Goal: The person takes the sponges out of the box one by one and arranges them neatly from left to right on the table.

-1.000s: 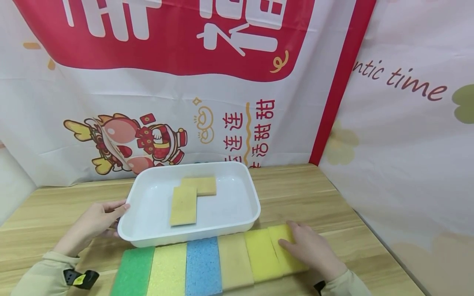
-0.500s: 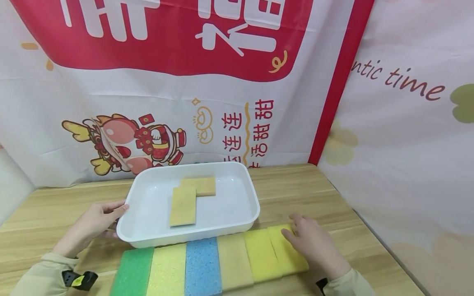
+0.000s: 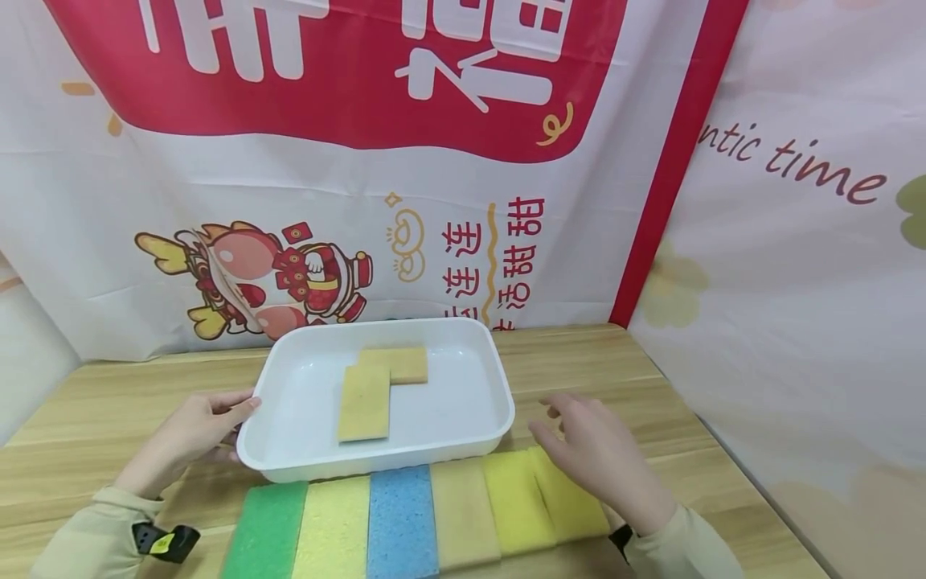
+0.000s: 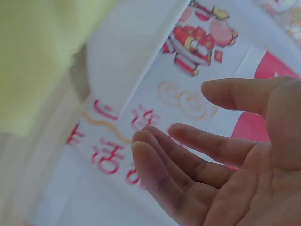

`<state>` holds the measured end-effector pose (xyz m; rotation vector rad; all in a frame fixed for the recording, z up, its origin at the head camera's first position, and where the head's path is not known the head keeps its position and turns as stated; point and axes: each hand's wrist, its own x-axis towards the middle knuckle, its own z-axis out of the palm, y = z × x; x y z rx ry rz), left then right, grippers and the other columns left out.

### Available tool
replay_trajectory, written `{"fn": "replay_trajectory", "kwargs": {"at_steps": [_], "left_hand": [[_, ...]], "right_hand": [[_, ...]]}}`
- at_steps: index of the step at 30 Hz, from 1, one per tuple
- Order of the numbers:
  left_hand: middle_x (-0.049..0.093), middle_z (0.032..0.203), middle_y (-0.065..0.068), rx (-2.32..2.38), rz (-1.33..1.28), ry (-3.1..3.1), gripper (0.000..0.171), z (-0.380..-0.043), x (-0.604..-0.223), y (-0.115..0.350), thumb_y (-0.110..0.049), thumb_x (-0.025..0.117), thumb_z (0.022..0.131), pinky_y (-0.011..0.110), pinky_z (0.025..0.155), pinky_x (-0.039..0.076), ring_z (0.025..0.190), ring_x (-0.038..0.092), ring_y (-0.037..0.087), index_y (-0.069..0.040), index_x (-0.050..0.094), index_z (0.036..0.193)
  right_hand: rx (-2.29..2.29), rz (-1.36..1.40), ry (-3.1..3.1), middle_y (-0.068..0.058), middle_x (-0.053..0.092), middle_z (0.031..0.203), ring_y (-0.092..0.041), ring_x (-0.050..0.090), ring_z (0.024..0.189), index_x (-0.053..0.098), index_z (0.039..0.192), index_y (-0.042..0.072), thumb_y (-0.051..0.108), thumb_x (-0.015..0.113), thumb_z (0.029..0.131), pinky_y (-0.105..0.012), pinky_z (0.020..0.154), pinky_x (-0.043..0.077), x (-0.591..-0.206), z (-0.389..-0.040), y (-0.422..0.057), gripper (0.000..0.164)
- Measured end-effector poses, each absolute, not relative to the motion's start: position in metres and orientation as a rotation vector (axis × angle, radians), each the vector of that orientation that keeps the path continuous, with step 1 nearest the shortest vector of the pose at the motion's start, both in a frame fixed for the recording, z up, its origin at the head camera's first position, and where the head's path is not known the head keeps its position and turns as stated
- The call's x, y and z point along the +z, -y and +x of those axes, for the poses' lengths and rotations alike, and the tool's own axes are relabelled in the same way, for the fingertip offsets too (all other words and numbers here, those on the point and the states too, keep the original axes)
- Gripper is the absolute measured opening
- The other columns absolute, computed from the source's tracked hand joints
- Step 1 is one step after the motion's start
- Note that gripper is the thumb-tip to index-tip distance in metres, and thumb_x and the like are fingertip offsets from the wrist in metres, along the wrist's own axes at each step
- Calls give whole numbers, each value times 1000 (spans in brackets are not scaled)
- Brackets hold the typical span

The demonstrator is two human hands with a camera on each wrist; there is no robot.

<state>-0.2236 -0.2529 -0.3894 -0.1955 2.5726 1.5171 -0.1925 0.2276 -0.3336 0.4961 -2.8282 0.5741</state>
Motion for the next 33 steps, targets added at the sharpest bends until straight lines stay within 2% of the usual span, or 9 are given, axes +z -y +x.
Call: {"fn": "replay_trajectory", "kwargs": {"at_steps": [7, 17, 21, 26, 29, 33], "left_hand": [[63, 88, 15, 1571, -168, -2553, 53, -222, -389, 252, -25, 55, 103, 38, 57, 59, 67, 63, 22, 10, 44, 141], [62, 91, 16, 1535, -199, -2560, 55, -223, -389, 253, -30, 56, 102, 40, 60, 59, 68, 62, 21, 8, 45, 142], [62, 90, 15, 1539, -194, -2561, 55, -223, -389, 253, -30, 56, 102, 40, 59, 59, 68, 62, 22, 7, 45, 142], [63, 89, 15, 1539, -196, -2563, 54, -223, -389, 252, -29, 56, 102, 40, 60, 59, 67, 62, 22, 7, 46, 142], [63, 89, 15, 1535, -202, -2564, 53, -223, -388, 251, -28, 57, 102, 41, 60, 59, 67, 62, 22, 7, 46, 141], [63, 88, 15, 1542, -209, -2559, 53, -222, -388, 251, -28, 57, 102, 39, 59, 59, 66, 62, 23, 7, 47, 141]], "right_hand": [[556, 695, 2847, -2, 70, 97, -15, 64, 81, 71, 111, 7, 26, 72, 90, -33, 66, 56, -304, -212, -187, 28], [474, 932, 2859, -2, 68, 102, -15, 62, 91, 69, 114, 7, 26, 71, 91, -31, 76, 55, -279, -254, -122, 30], [407, 936, 2875, -6, 65, 113, -18, 60, 100, 66, 122, 6, 29, 70, 91, -34, 83, 53, -277, -265, -96, 39], [323, 894, 2938, -14, 54, 129, -24, 53, 113, 55, 136, 5, 38, 68, 92, -40, 92, 50, -277, -278, -67, 56], [258, 887, 2970, -17, 49, 131, -26, 49, 116, 49, 141, 5, 41, 65, 93, -42, 96, 47, -279, -287, -52, 63], [108, 903, 2972, -16, 49, 130, -28, 47, 116, 48, 140, 4, 43, 64, 93, -44, 100, 44, -284, -300, -31, 63]]}}
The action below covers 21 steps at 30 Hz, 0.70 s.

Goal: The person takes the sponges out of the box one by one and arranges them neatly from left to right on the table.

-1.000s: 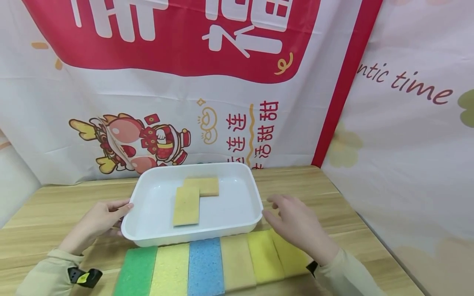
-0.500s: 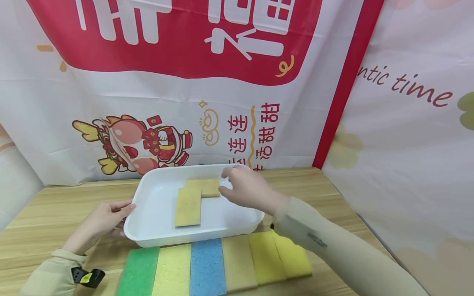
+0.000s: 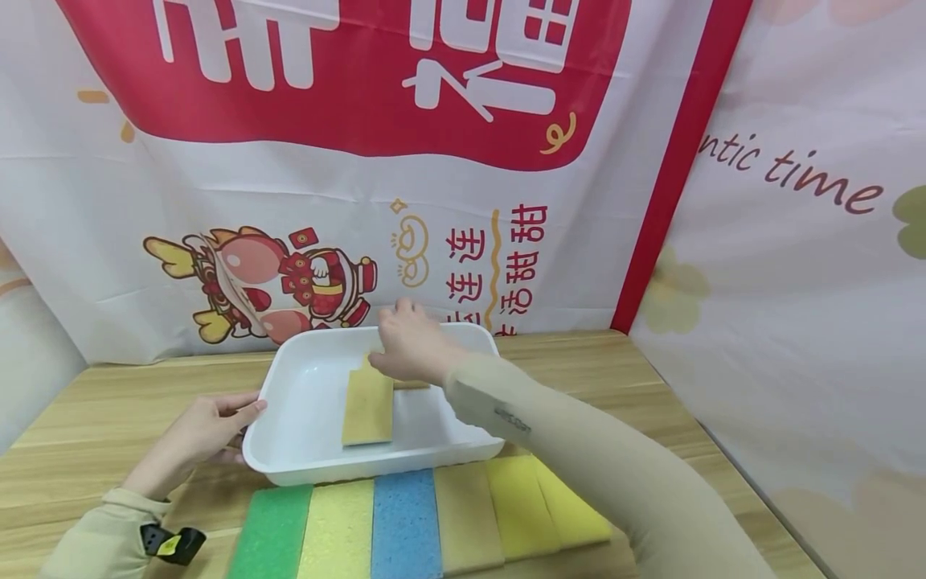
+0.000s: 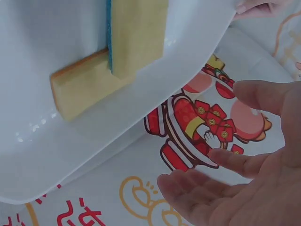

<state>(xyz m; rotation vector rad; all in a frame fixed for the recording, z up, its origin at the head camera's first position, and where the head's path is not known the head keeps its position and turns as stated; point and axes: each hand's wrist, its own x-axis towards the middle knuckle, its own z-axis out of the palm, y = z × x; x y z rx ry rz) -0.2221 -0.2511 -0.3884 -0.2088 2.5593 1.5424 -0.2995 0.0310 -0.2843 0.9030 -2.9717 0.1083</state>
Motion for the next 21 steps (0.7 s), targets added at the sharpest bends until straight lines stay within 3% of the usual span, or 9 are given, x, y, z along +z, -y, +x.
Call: {"fn": "replay_trajectory", "kwargs": {"at_steps": [9, 15, 21], "left_hand": [[63, 90, 15, 1529, -237, -2552, 54, -221, -389, 253, -29, 56, 102, 39, 59, 59, 67, 62, 23, 6, 46, 142], [63, 90, 16, 1542, -212, -2557, 52, -221, -388, 253, -27, 56, 103, 38, 58, 58, 66, 63, 23, 7, 46, 141], [63, 90, 16, 1531, -214, -2570, 51, -221, -388, 252, -26, 55, 103, 39, 58, 59, 66, 63, 23, 7, 47, 141]], "right_hand": [[-88, 841, 3076, -14, 48, 134, -31, 46, 121, 50, 140, 7, 51, 65, 90, -48, 98, 45, -306, -315, 10, 68], [-61, 767, 3235, -11, 45, 142, -31, 44, 126, 47, 145, 17, 60, 68, 84, -48, 99, 44, -320, -307, 22, 78], [17, 705, 3333, -11, 32, 151, -32, 35, 131, 34, 154, 23, 64, 73, 77, -51, 100, 43, -333, -300, 28, 95]]}}
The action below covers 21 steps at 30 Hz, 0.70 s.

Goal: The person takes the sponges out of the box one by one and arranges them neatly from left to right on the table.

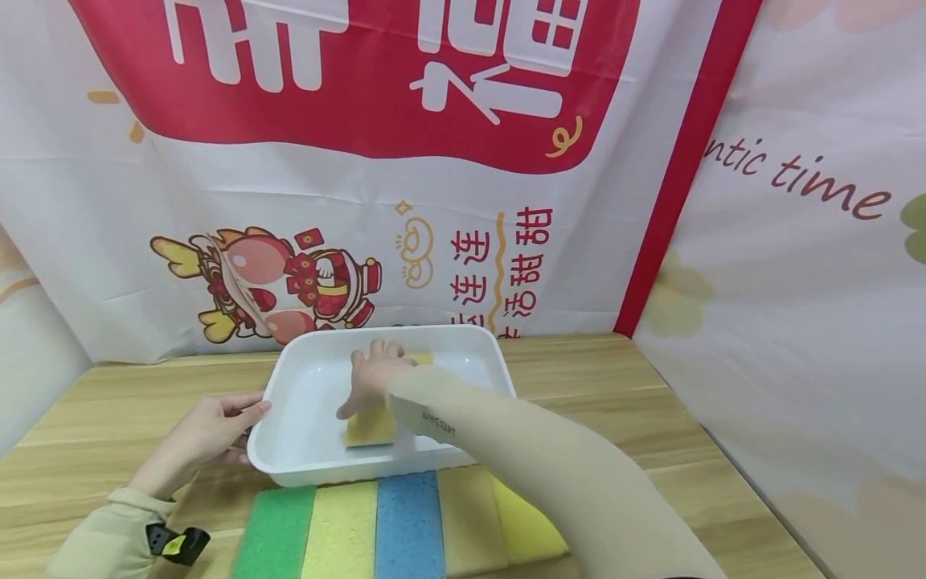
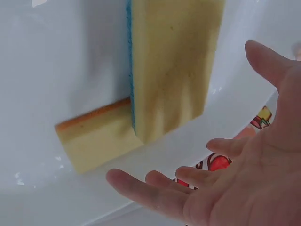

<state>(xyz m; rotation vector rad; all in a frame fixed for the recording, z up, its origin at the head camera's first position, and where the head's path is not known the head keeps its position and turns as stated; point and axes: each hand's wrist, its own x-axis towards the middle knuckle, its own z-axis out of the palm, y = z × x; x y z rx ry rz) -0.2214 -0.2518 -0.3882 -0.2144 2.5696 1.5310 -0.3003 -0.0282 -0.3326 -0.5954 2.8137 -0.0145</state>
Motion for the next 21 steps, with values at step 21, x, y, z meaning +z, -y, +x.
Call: {"fn": "replay_trajectory", "kwargs": {"at_steps": [21], "left_hand": [[63, 95, 18, 1527, -210, -2554, 52, -222, -389, 253, -27, 54, 103, 38, 59, 59, 70, 63, 23, 6, 45, 142]], "right_hand": [[130, -486, -2819, -7, 45, 134, -27, 39, 122, 45, 146, 21, 64, 70, 81, -45, 96, 47, -340, -301, 41, 82]]}}
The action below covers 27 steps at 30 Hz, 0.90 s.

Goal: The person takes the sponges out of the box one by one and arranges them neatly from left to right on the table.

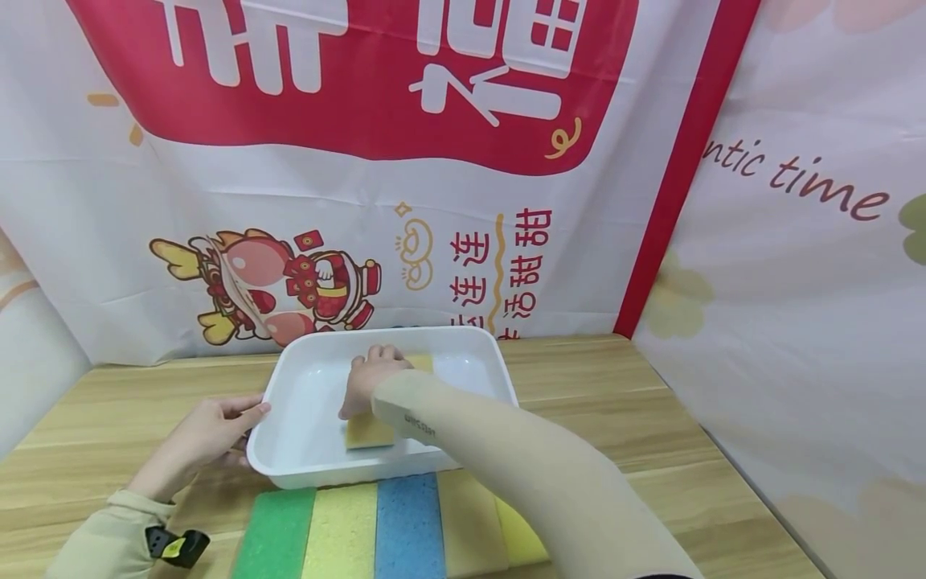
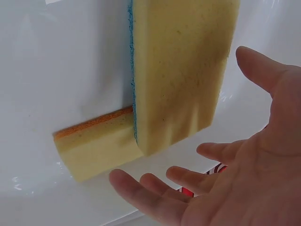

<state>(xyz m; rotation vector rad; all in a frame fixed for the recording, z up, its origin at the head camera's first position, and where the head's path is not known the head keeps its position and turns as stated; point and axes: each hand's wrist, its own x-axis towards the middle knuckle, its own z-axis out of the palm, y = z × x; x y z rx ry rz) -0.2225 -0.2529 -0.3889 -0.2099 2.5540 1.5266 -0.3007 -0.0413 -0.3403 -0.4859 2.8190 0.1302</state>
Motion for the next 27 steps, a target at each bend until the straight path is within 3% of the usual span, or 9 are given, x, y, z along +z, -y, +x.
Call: {"fn": "replay_trajectory", "kwargs": {"at_steps": [8, 12, 16, 27], "left_hand": [[63, 94, 17, 1529, -209, -2551, 52, -223, -388, 252, -28, 55, 103, 39, 59, 58, 69, 62, 24, 6, 47, 141], [63, 92, 16, 1539, -210, -2549, 51, -223, -388, 251, -26, 55, 103, 39, 59, 59, 68, 62, 24, 7, 47, 141], [62, 92, 16, 1550, -210, -2545, 51, -223, -388, 251, -27, 55, 103, 39, 59, 59, 68, 62, 24, 6, 47, 141], [62, 96, 18, 1529, -220, -2550, 52, -221, -388, 253, -27, 55, 103, 38, 60, 59, 70, 62, 24, 6, 47, 142]], "right_hand": [[101, -427, -2816, -8, 45, 135, -27, 42, 121, 49, 143, 21, 60, 71, 81, -42, 94, 47, -346, -296, 44, 76], [20, -379, -2791, -8, 45, 130, -23, 51, 102, 48, 143, 20, 53, 73, 83, -38, 82, 51, -348, -293, 46, 73], [-1, -358, -2765, -10, 43, 126, -21, 52, 86, 45, 145, 21, 47, 75, 82, -36, 71, 51, -349, -292, 49, 74], [67, -381, -2766, -15, 38, 131, -26, 51, 92, 47, 143, 21, 40, 77, 81, -40, 74, 54, -362, -300, 58, 72]]}}
